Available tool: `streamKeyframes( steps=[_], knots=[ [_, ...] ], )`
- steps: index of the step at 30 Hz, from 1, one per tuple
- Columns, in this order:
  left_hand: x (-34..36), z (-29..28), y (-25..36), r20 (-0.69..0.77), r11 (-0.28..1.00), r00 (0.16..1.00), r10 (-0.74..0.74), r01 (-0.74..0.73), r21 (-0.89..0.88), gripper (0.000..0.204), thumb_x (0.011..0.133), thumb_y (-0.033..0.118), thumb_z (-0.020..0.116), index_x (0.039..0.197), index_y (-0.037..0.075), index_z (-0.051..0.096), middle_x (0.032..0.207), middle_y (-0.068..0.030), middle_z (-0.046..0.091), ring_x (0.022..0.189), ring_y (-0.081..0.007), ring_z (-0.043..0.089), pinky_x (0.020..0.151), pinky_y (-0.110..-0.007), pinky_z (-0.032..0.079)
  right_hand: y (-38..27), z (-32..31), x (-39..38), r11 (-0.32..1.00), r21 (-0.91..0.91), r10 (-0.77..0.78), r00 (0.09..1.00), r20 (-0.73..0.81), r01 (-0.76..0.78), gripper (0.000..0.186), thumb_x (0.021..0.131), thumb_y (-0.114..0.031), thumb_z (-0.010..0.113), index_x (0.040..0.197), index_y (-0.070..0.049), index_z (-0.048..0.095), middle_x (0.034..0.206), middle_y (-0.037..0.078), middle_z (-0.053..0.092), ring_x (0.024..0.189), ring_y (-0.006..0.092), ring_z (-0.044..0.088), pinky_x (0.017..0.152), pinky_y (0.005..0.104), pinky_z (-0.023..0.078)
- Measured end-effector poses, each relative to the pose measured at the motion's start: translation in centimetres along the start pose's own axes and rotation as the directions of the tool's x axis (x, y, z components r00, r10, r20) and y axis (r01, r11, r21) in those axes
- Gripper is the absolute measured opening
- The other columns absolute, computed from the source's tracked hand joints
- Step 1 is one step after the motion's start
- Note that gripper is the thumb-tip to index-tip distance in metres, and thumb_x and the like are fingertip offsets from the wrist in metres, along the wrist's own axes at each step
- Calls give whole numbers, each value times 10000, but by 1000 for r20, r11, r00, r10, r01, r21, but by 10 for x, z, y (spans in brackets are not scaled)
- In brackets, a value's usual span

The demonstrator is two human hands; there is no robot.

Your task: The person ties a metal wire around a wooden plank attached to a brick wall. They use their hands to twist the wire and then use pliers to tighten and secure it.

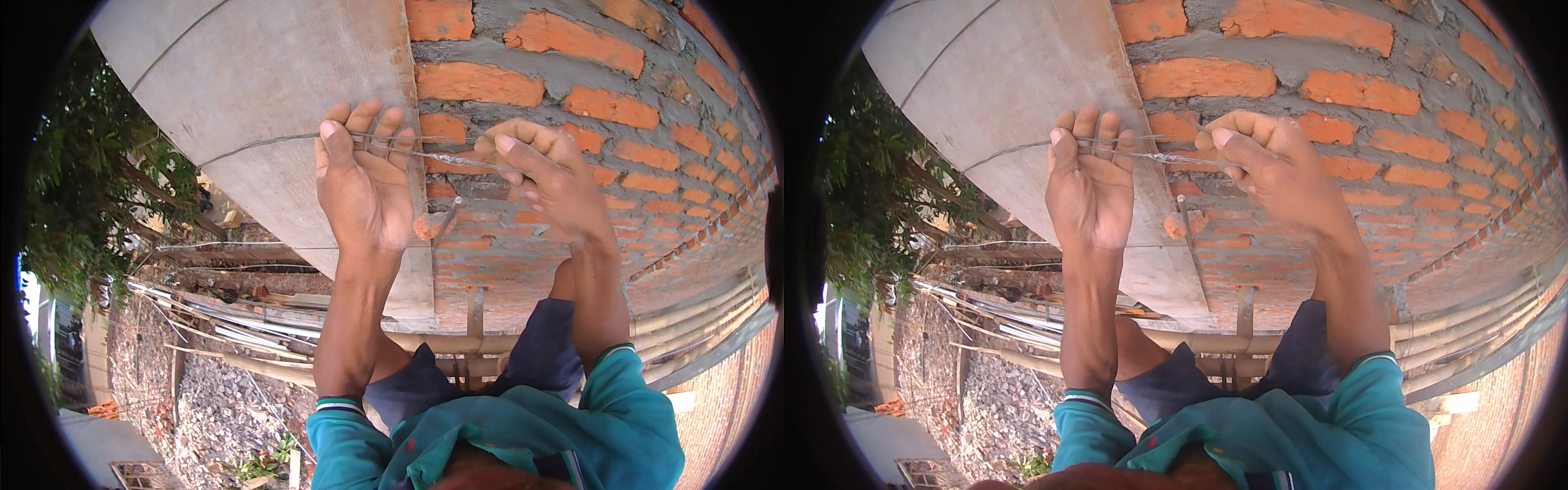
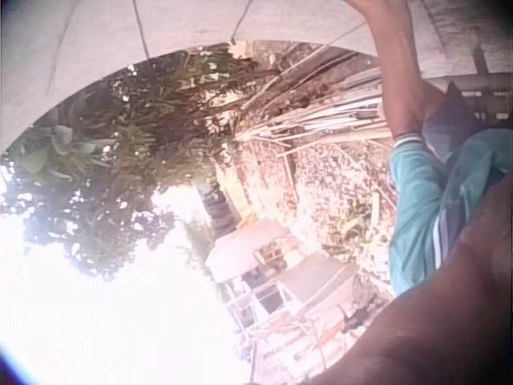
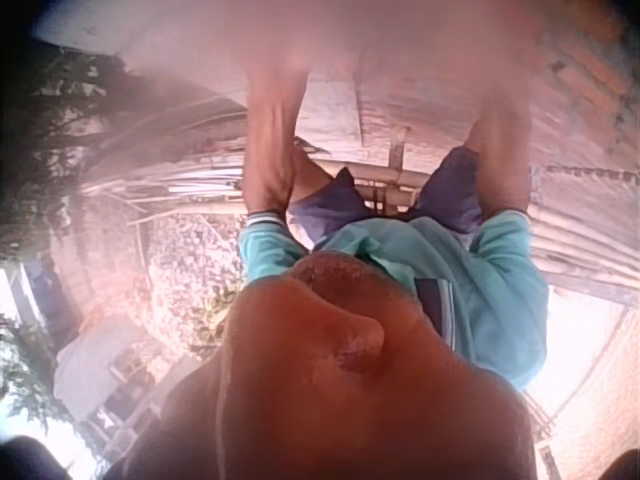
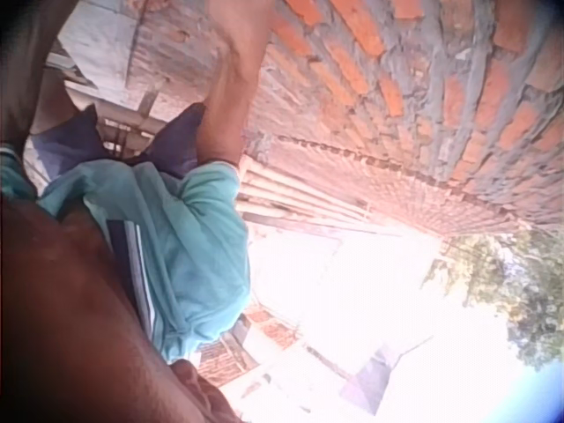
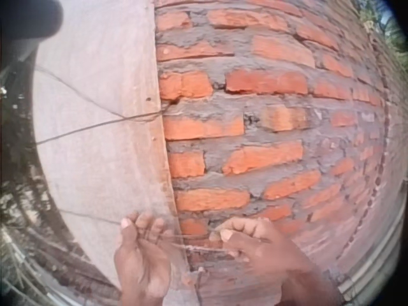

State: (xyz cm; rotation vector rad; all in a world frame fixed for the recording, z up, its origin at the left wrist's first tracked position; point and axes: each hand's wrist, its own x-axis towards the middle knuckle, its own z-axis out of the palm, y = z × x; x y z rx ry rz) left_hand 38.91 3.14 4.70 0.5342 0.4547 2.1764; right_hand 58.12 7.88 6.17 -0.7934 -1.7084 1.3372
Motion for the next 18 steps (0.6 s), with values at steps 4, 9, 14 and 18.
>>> streamKeyframes(
  steps=[4, 9, 14, 18],
  knots=[
    [6, -10, 10, -17, 949, 999, -51, 54, 312, 332, 1107, 373, 528, 1248, 74, 564, 960, -62, 624, 822, -148, 556, 763, -349, 526, -15, -14, 12, 700, -601, -409, 906, 107, 387, 251, 1040, -209, 611, 1032, 22, 710, 670, 38, 542, 610, 166, 546, 576, 341, 430],
    [13, -30, 19, 53, 850, 996, -72, 33, 525, 353, 1101, 373, 549, 1121, 28, 622, 861, -31, 600, 711, -91, 532, 620, -272, 510, -38, -21, 11, 111, -895, -618, 736, 278, 431, 191, 990, -128, 645, 857, 8, 645, 717, 138, 599, 607, 295, 527, 587, 434, 429],
    [11, -31, 24, 114, 806, 968, -224, 118, 580, 361, 1087, 354, 579, 1165, 3, 606, 866, -47, 617, 773, -127, 613, 663, -283, 571, -46, 8, 11, 548, -736, -542, 839, 51, 398, 247, 1008, -143, 660, 824, 12, 604, 691, 66, 586, 548, 165, 478, 521, 368, 374],
    [12, -27, 14, 119, 856, 960, -252, 164, 490, 357, 1099, 321, 550, 1174, -26, 596, 938, -96, 661, 843, -170, 676, 726, -324, 618, -33, 43, -6, 918, -291, -310, 945, -106, 268, 231, 1009, -160, 685, 864, 13, 639, 689, 15, 566, 563, 75, 446, 502, 298, 348]
  ],
)
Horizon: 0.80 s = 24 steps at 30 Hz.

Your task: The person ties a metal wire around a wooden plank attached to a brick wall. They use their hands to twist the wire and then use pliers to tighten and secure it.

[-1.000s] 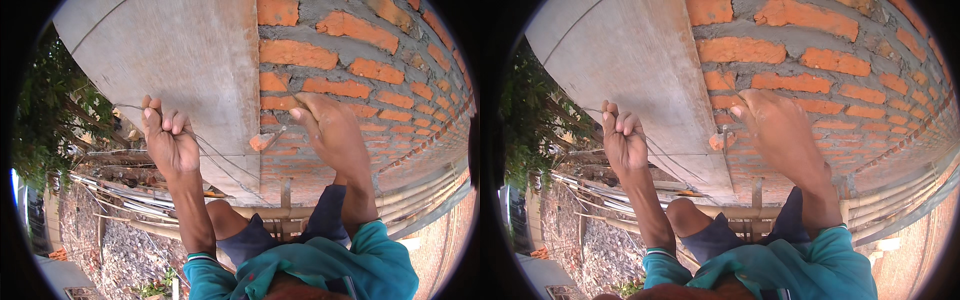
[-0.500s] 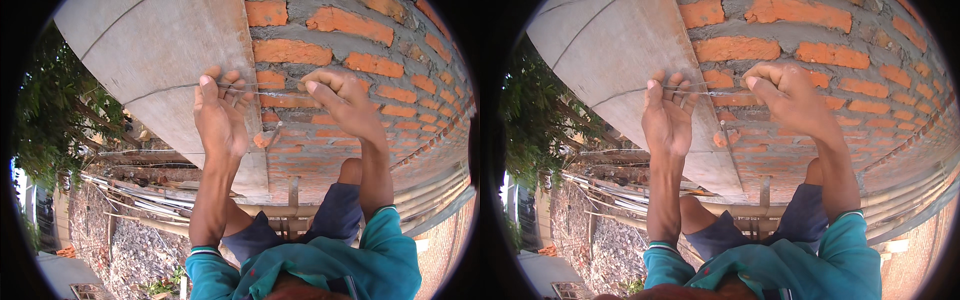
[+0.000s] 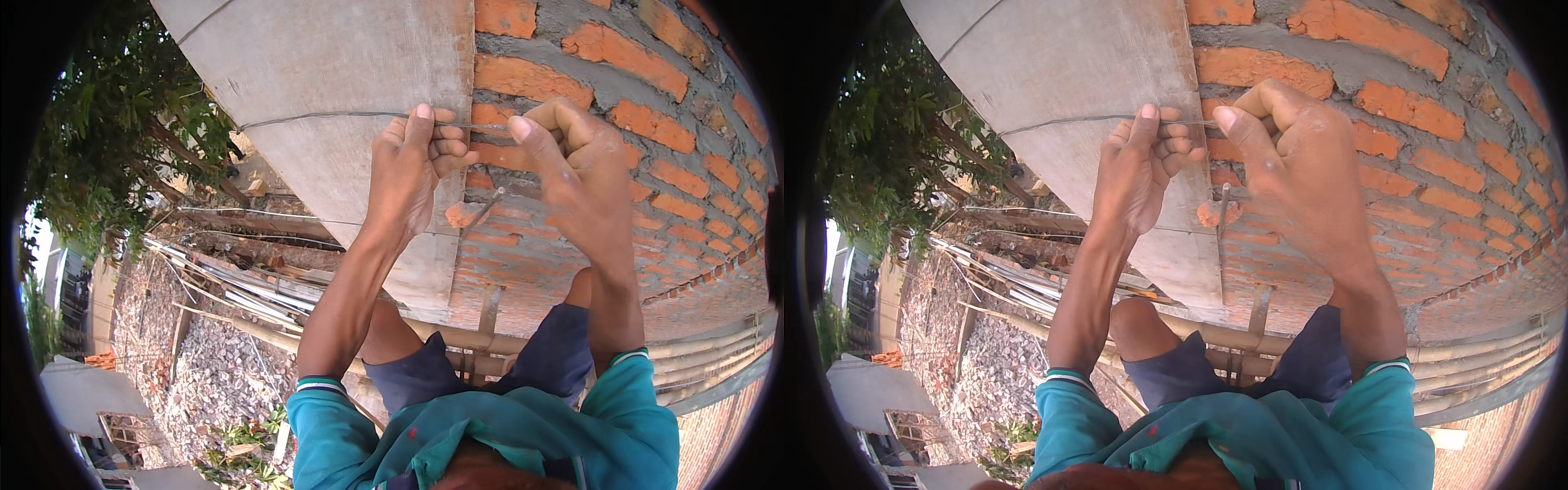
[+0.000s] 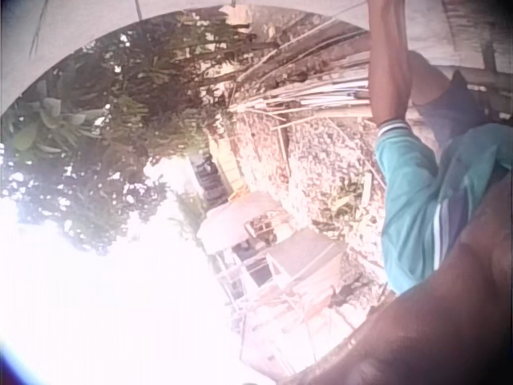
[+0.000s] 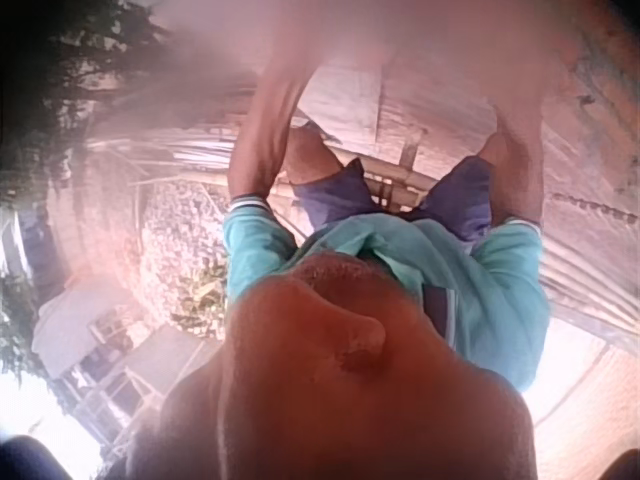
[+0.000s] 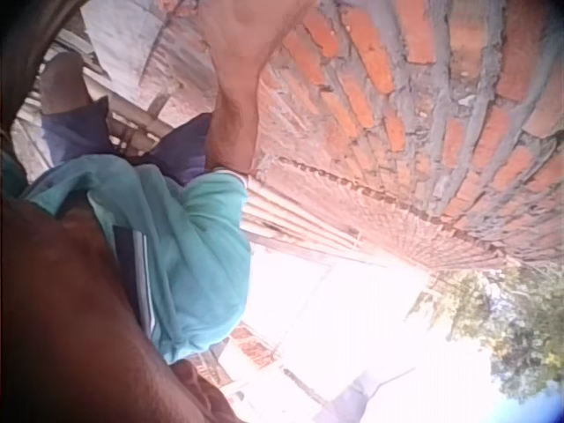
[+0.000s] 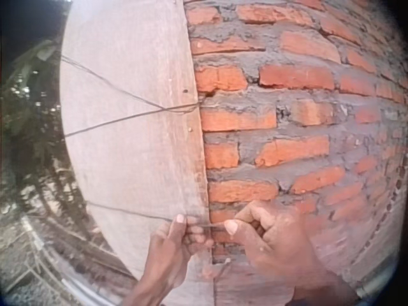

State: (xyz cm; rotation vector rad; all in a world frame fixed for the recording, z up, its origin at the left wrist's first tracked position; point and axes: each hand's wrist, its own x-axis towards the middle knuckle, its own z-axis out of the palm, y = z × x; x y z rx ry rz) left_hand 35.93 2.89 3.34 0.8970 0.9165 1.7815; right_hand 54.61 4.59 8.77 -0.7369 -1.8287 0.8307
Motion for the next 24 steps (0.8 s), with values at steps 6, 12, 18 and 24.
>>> streamKeyframes(
  steps=[6, 12, 18, 24],
  knots=[
    [3, 4, 5, 74, 970, 988, -133, 145, -195, 384, 1130, 298, 458, 1207, -61, 570, 1031, -166, 673, 860, -217, 719, 742, -320, 646, 33, 65, -36, 834, -417, -426, 902, -71, 361, 237, 903, -6, 677, 1139, 8, 660, 956, 166, 641, 775, 331, 657, 610, 421, 504],
    [5, 13, 12, 124, 924, 944, -306, 326, -199, 380, 1130, 303, 466, 1269, -44, 531, 909, -108, 630, 689, -123, 578, 642, -290, 577, 20, 68, -52, 764, -555, -332, 938, 101, 330, 370, 873, -17, 699, 1226, 64, 623, 1183, 232, 661, 917, 372, 712, 753, 416, 587],
    [6, 12, 8, 103, 932, 954, -283, 299, -207, 319, 1107, 281, 545, 1231, -12, 559, 876, -66, 590, 619, -55, 433, 479, -196, 362, -5, -2, -36, 761, -464, -555, 826, -101, 455, 158, 922, -112, 734, 983, 33, 736, 1020, 200, 740, 899, 358, 731, 803, 421, 578],
    [5, 10, 13, 116, 910, 942, -314, 334, -245, 272, 1098, 255, 567, 1206, 6, 583, 853, -55, 599, 609, -40, 429, 434, -173, 296, 45, 12, 16, 504, -672, -670, 736, 93, 543, 154, 895, -165, 760, 909, -23, 701, 832, 85, 697, 790, 307, 657, 661, 444, 515]
  ],
)
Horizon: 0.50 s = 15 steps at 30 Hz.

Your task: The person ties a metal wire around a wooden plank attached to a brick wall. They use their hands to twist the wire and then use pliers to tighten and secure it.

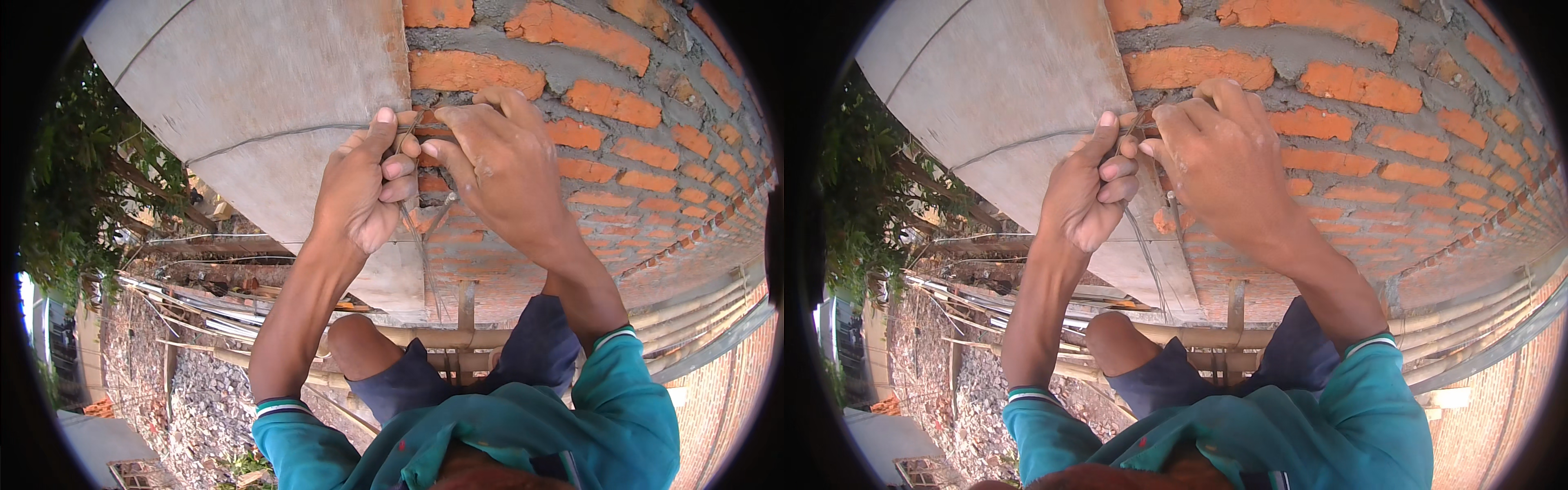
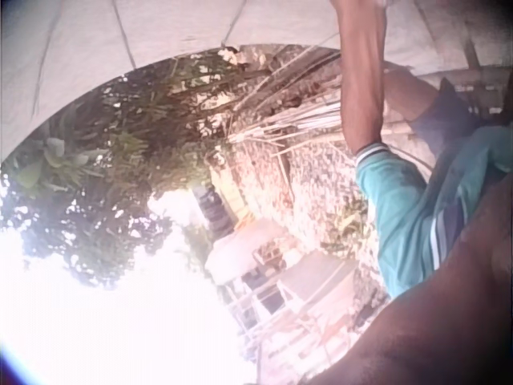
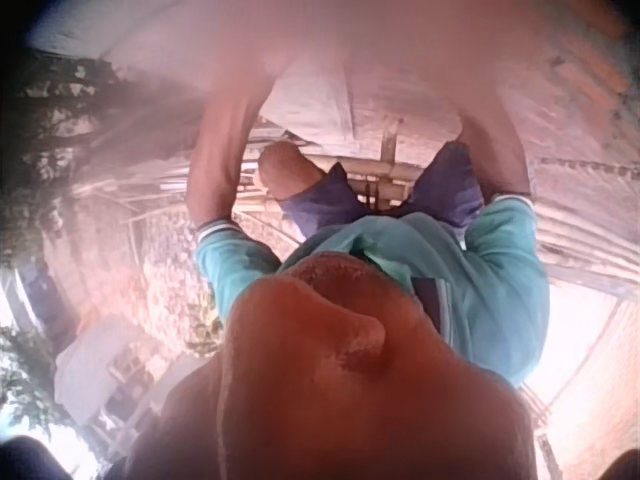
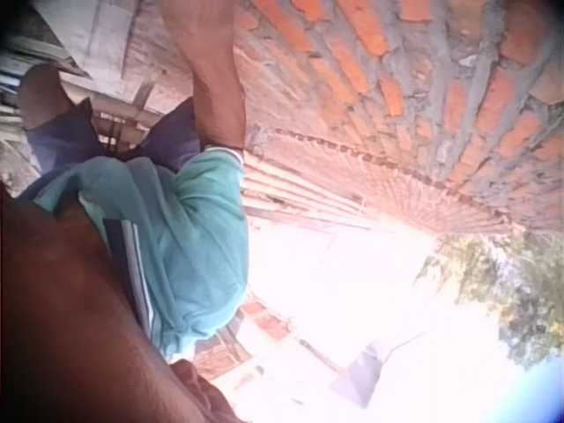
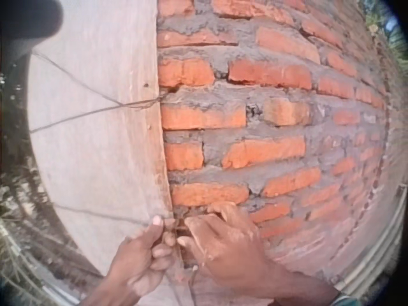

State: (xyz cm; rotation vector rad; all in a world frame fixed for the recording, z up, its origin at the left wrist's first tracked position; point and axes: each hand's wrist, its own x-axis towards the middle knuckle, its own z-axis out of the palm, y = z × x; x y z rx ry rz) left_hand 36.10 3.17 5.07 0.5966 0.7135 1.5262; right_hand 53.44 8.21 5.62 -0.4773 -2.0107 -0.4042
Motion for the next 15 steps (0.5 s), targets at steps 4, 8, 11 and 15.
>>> streamKeyframes(
  steps=[4, 8, 11, 15],
  knots=[
    [-1, 3, 5, -18, 1000, 1000, -19, 19, 23, 248, 1098, 229, 568, 1167, -7, 598, 819, -41, 592, 599, -29, 419, 435, -171, 282, 5, 11, -4, 998, 55, 29, 998, 56, -32, 171, 870, -171, 770, 888, -53, 648, 783, 62, 654, 792, 274, 644, 614, 443, 488],
    [-4, 1, 13, 29, 954, 999, 14, -22, 300, 229, 1087, 213, 585, 1045, -9, 624, 794, -16, 574, 596, -16, 401, 441, -181, 265, 15, 12, -5, 997, 82, -24, 993, 116, 14, 142, 905, -145, 760, 908, -55, 650, 785, 88, 639, 708, 294, 627, 586, 426, 485],
    [-7, 1, 17, 14, 889, 999, 45, -46, 456, 273, 1071, 238, 613, 941, 1, 648, 750, 11, 544, 568, -12, 372, 452, -191, 248, 22, 16, -7, 997, 73, -24, 994, 109, 16, 150, 906, -146, 757, 902, -66, 631, 774, 77, 632, 677, 283, 621, 557, 418, 480],
    [-12, 5, 14, -36, 765, 991, 128, -75, 639, 306, 1049, 279, 655, 946, -8, 684, 703, 52, 498, 546, -4, 349, 452, -179, 218, 28, 21, -12, 996, 76, -50, 992, 112, 42, 330, 717, -196, 854, 920, -94, 615, 755, 38, 658, 702, 242, 655, 529, 397, 478]
  ],
)
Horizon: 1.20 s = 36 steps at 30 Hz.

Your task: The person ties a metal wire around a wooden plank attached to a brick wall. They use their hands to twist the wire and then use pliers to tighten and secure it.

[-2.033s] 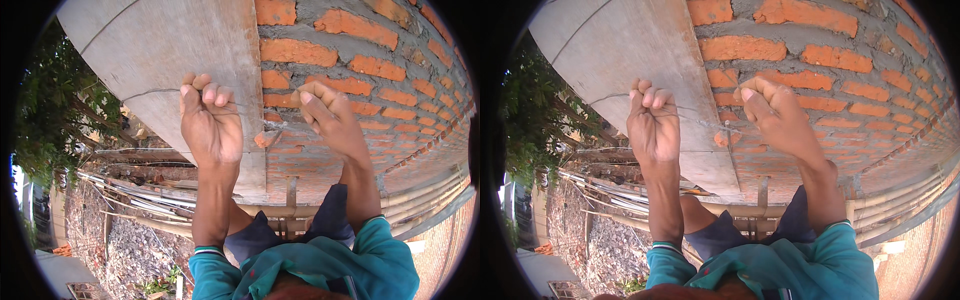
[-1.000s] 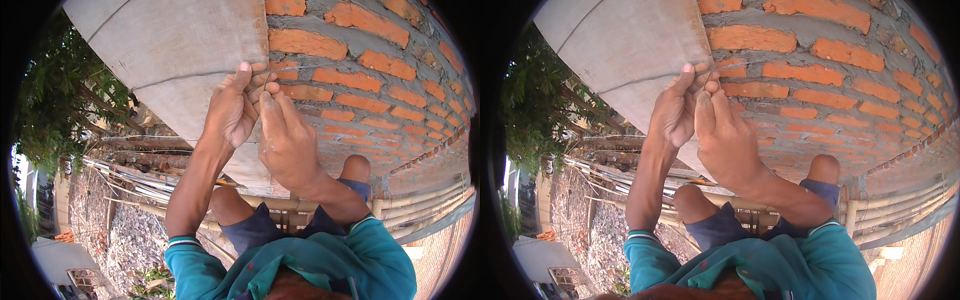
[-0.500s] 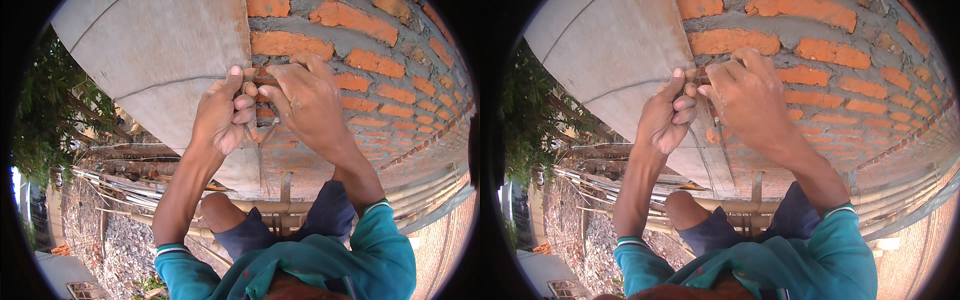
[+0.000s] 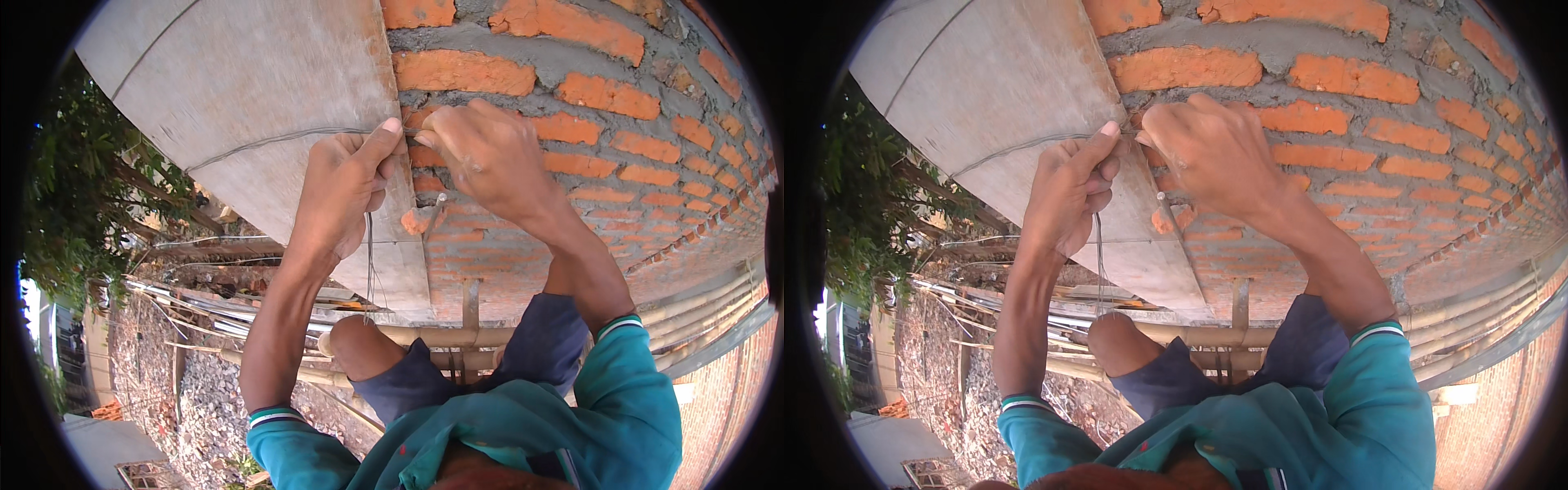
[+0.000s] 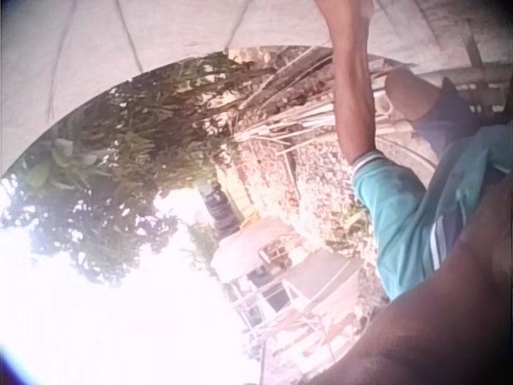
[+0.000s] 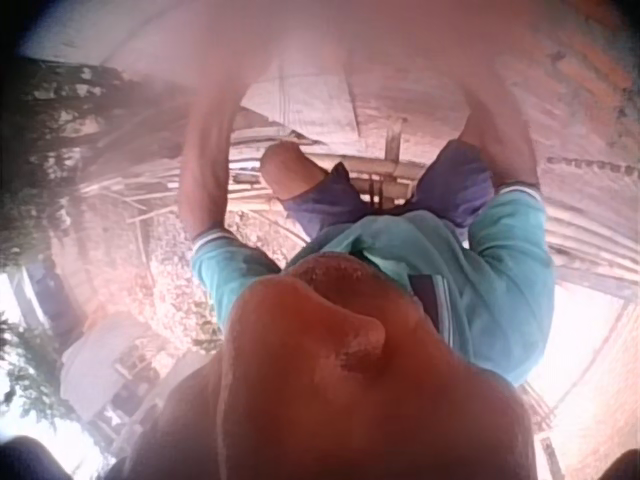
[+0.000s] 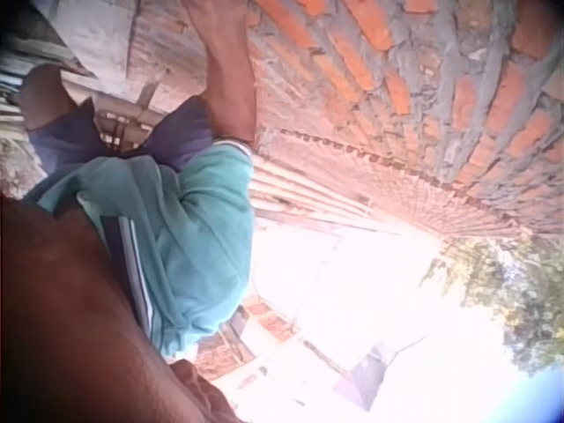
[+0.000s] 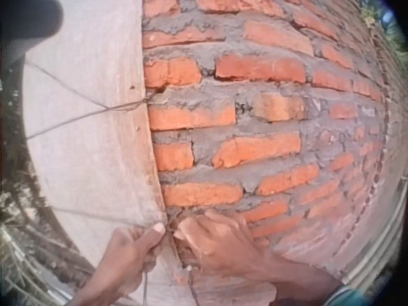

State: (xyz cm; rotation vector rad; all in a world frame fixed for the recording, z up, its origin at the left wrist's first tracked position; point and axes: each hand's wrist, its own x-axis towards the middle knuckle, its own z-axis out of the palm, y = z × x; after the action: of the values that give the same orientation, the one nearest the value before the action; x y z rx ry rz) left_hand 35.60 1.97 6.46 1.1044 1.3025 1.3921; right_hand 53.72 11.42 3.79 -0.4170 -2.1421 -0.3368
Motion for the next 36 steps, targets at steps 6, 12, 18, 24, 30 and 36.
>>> streamKeyframes(
  steps=[6, 12, 18, 24, 30, 36],
  knots=[
    [-8, 6, -13, -99, 859, 913, 397, -332, 389, 321, 1032, 291, 686, 1013, -28, 721, 702, 73, 524, 582, -16, 382, 511, -194, 277, 1, 15, -6, 998, -61, -32, 994, -106, 25, 271, 758, -207, 828, 889, -96, 619, 689, 49, 638, 637, 241, 649, 537, 399, 483],
    [-1, 0, -25, -123, 800, 846, 518, -429, 419, 289, 1042, 216, 673, 1030, -71, 705, 734, 30, 621, 642, -11, 450, 523, -229, 341, 1, 13, -9, 1000, -21, -21, 997, -73, 19, 226, 898, -247, 746, 810, -93, 606, 627, 67, 602, 595, 254, 644, 527, 399, 477],
    [-15, 2, -20, -138, 963, 956, 260, -268, -39, 243, 1045, 219, 667, 1117, -10, 636, 756, -4, 601, 593, -8, 405, 458, -189, 278, -3, -3, -4, 998, 48, -45, 999, -7, 45, 290, 930, -255, 735, 734, -93, 597, 606, 58, 584, 571, 255, 611, 501, 408, 451],
    [-40, 39, -39, -229, 906, 932, 280, -335, -258, 225, 1078, 195, 601, 1195, 9, 554, 810, -57, 649, 585, -18, 416, 443, -176, 314, -19, -15, -9, 971, 236, 34, 999, 35, -41, 263, 939, -230, 737, 743, -81, 645, 609, 68, 597, 537, 267, 586, 493, 409, 435],
    [-38, 36, -40, -224, 877, 967, 120, -209, -434, 217, 1080, 221, 599, 1167, 22, 580, 743, -17, 591, 560, -7, 378, 425, -170, 265, -14, -8, -8, 955, 277, 118, 993, -15, -109, 250, 954, -246, 714, 774, -79, 664, 633, 85, 633, 545, 307, 616, 482, 433, 447],
    [-25, 24, -28, -203, 941, 979, 20, -87, -327, 285, 1018, 283, 706, 1127, 25, 659, 631, 72, 464, 500, 9, 329, 410, -174, 214, 2, 4, -4, 973, 201, 123, 992, -30, -115, 151, 934, -218, 762, 890, -75, 744, 676, 80, 667, 547, 266, 610, 502, 387, 462]
  ],
)
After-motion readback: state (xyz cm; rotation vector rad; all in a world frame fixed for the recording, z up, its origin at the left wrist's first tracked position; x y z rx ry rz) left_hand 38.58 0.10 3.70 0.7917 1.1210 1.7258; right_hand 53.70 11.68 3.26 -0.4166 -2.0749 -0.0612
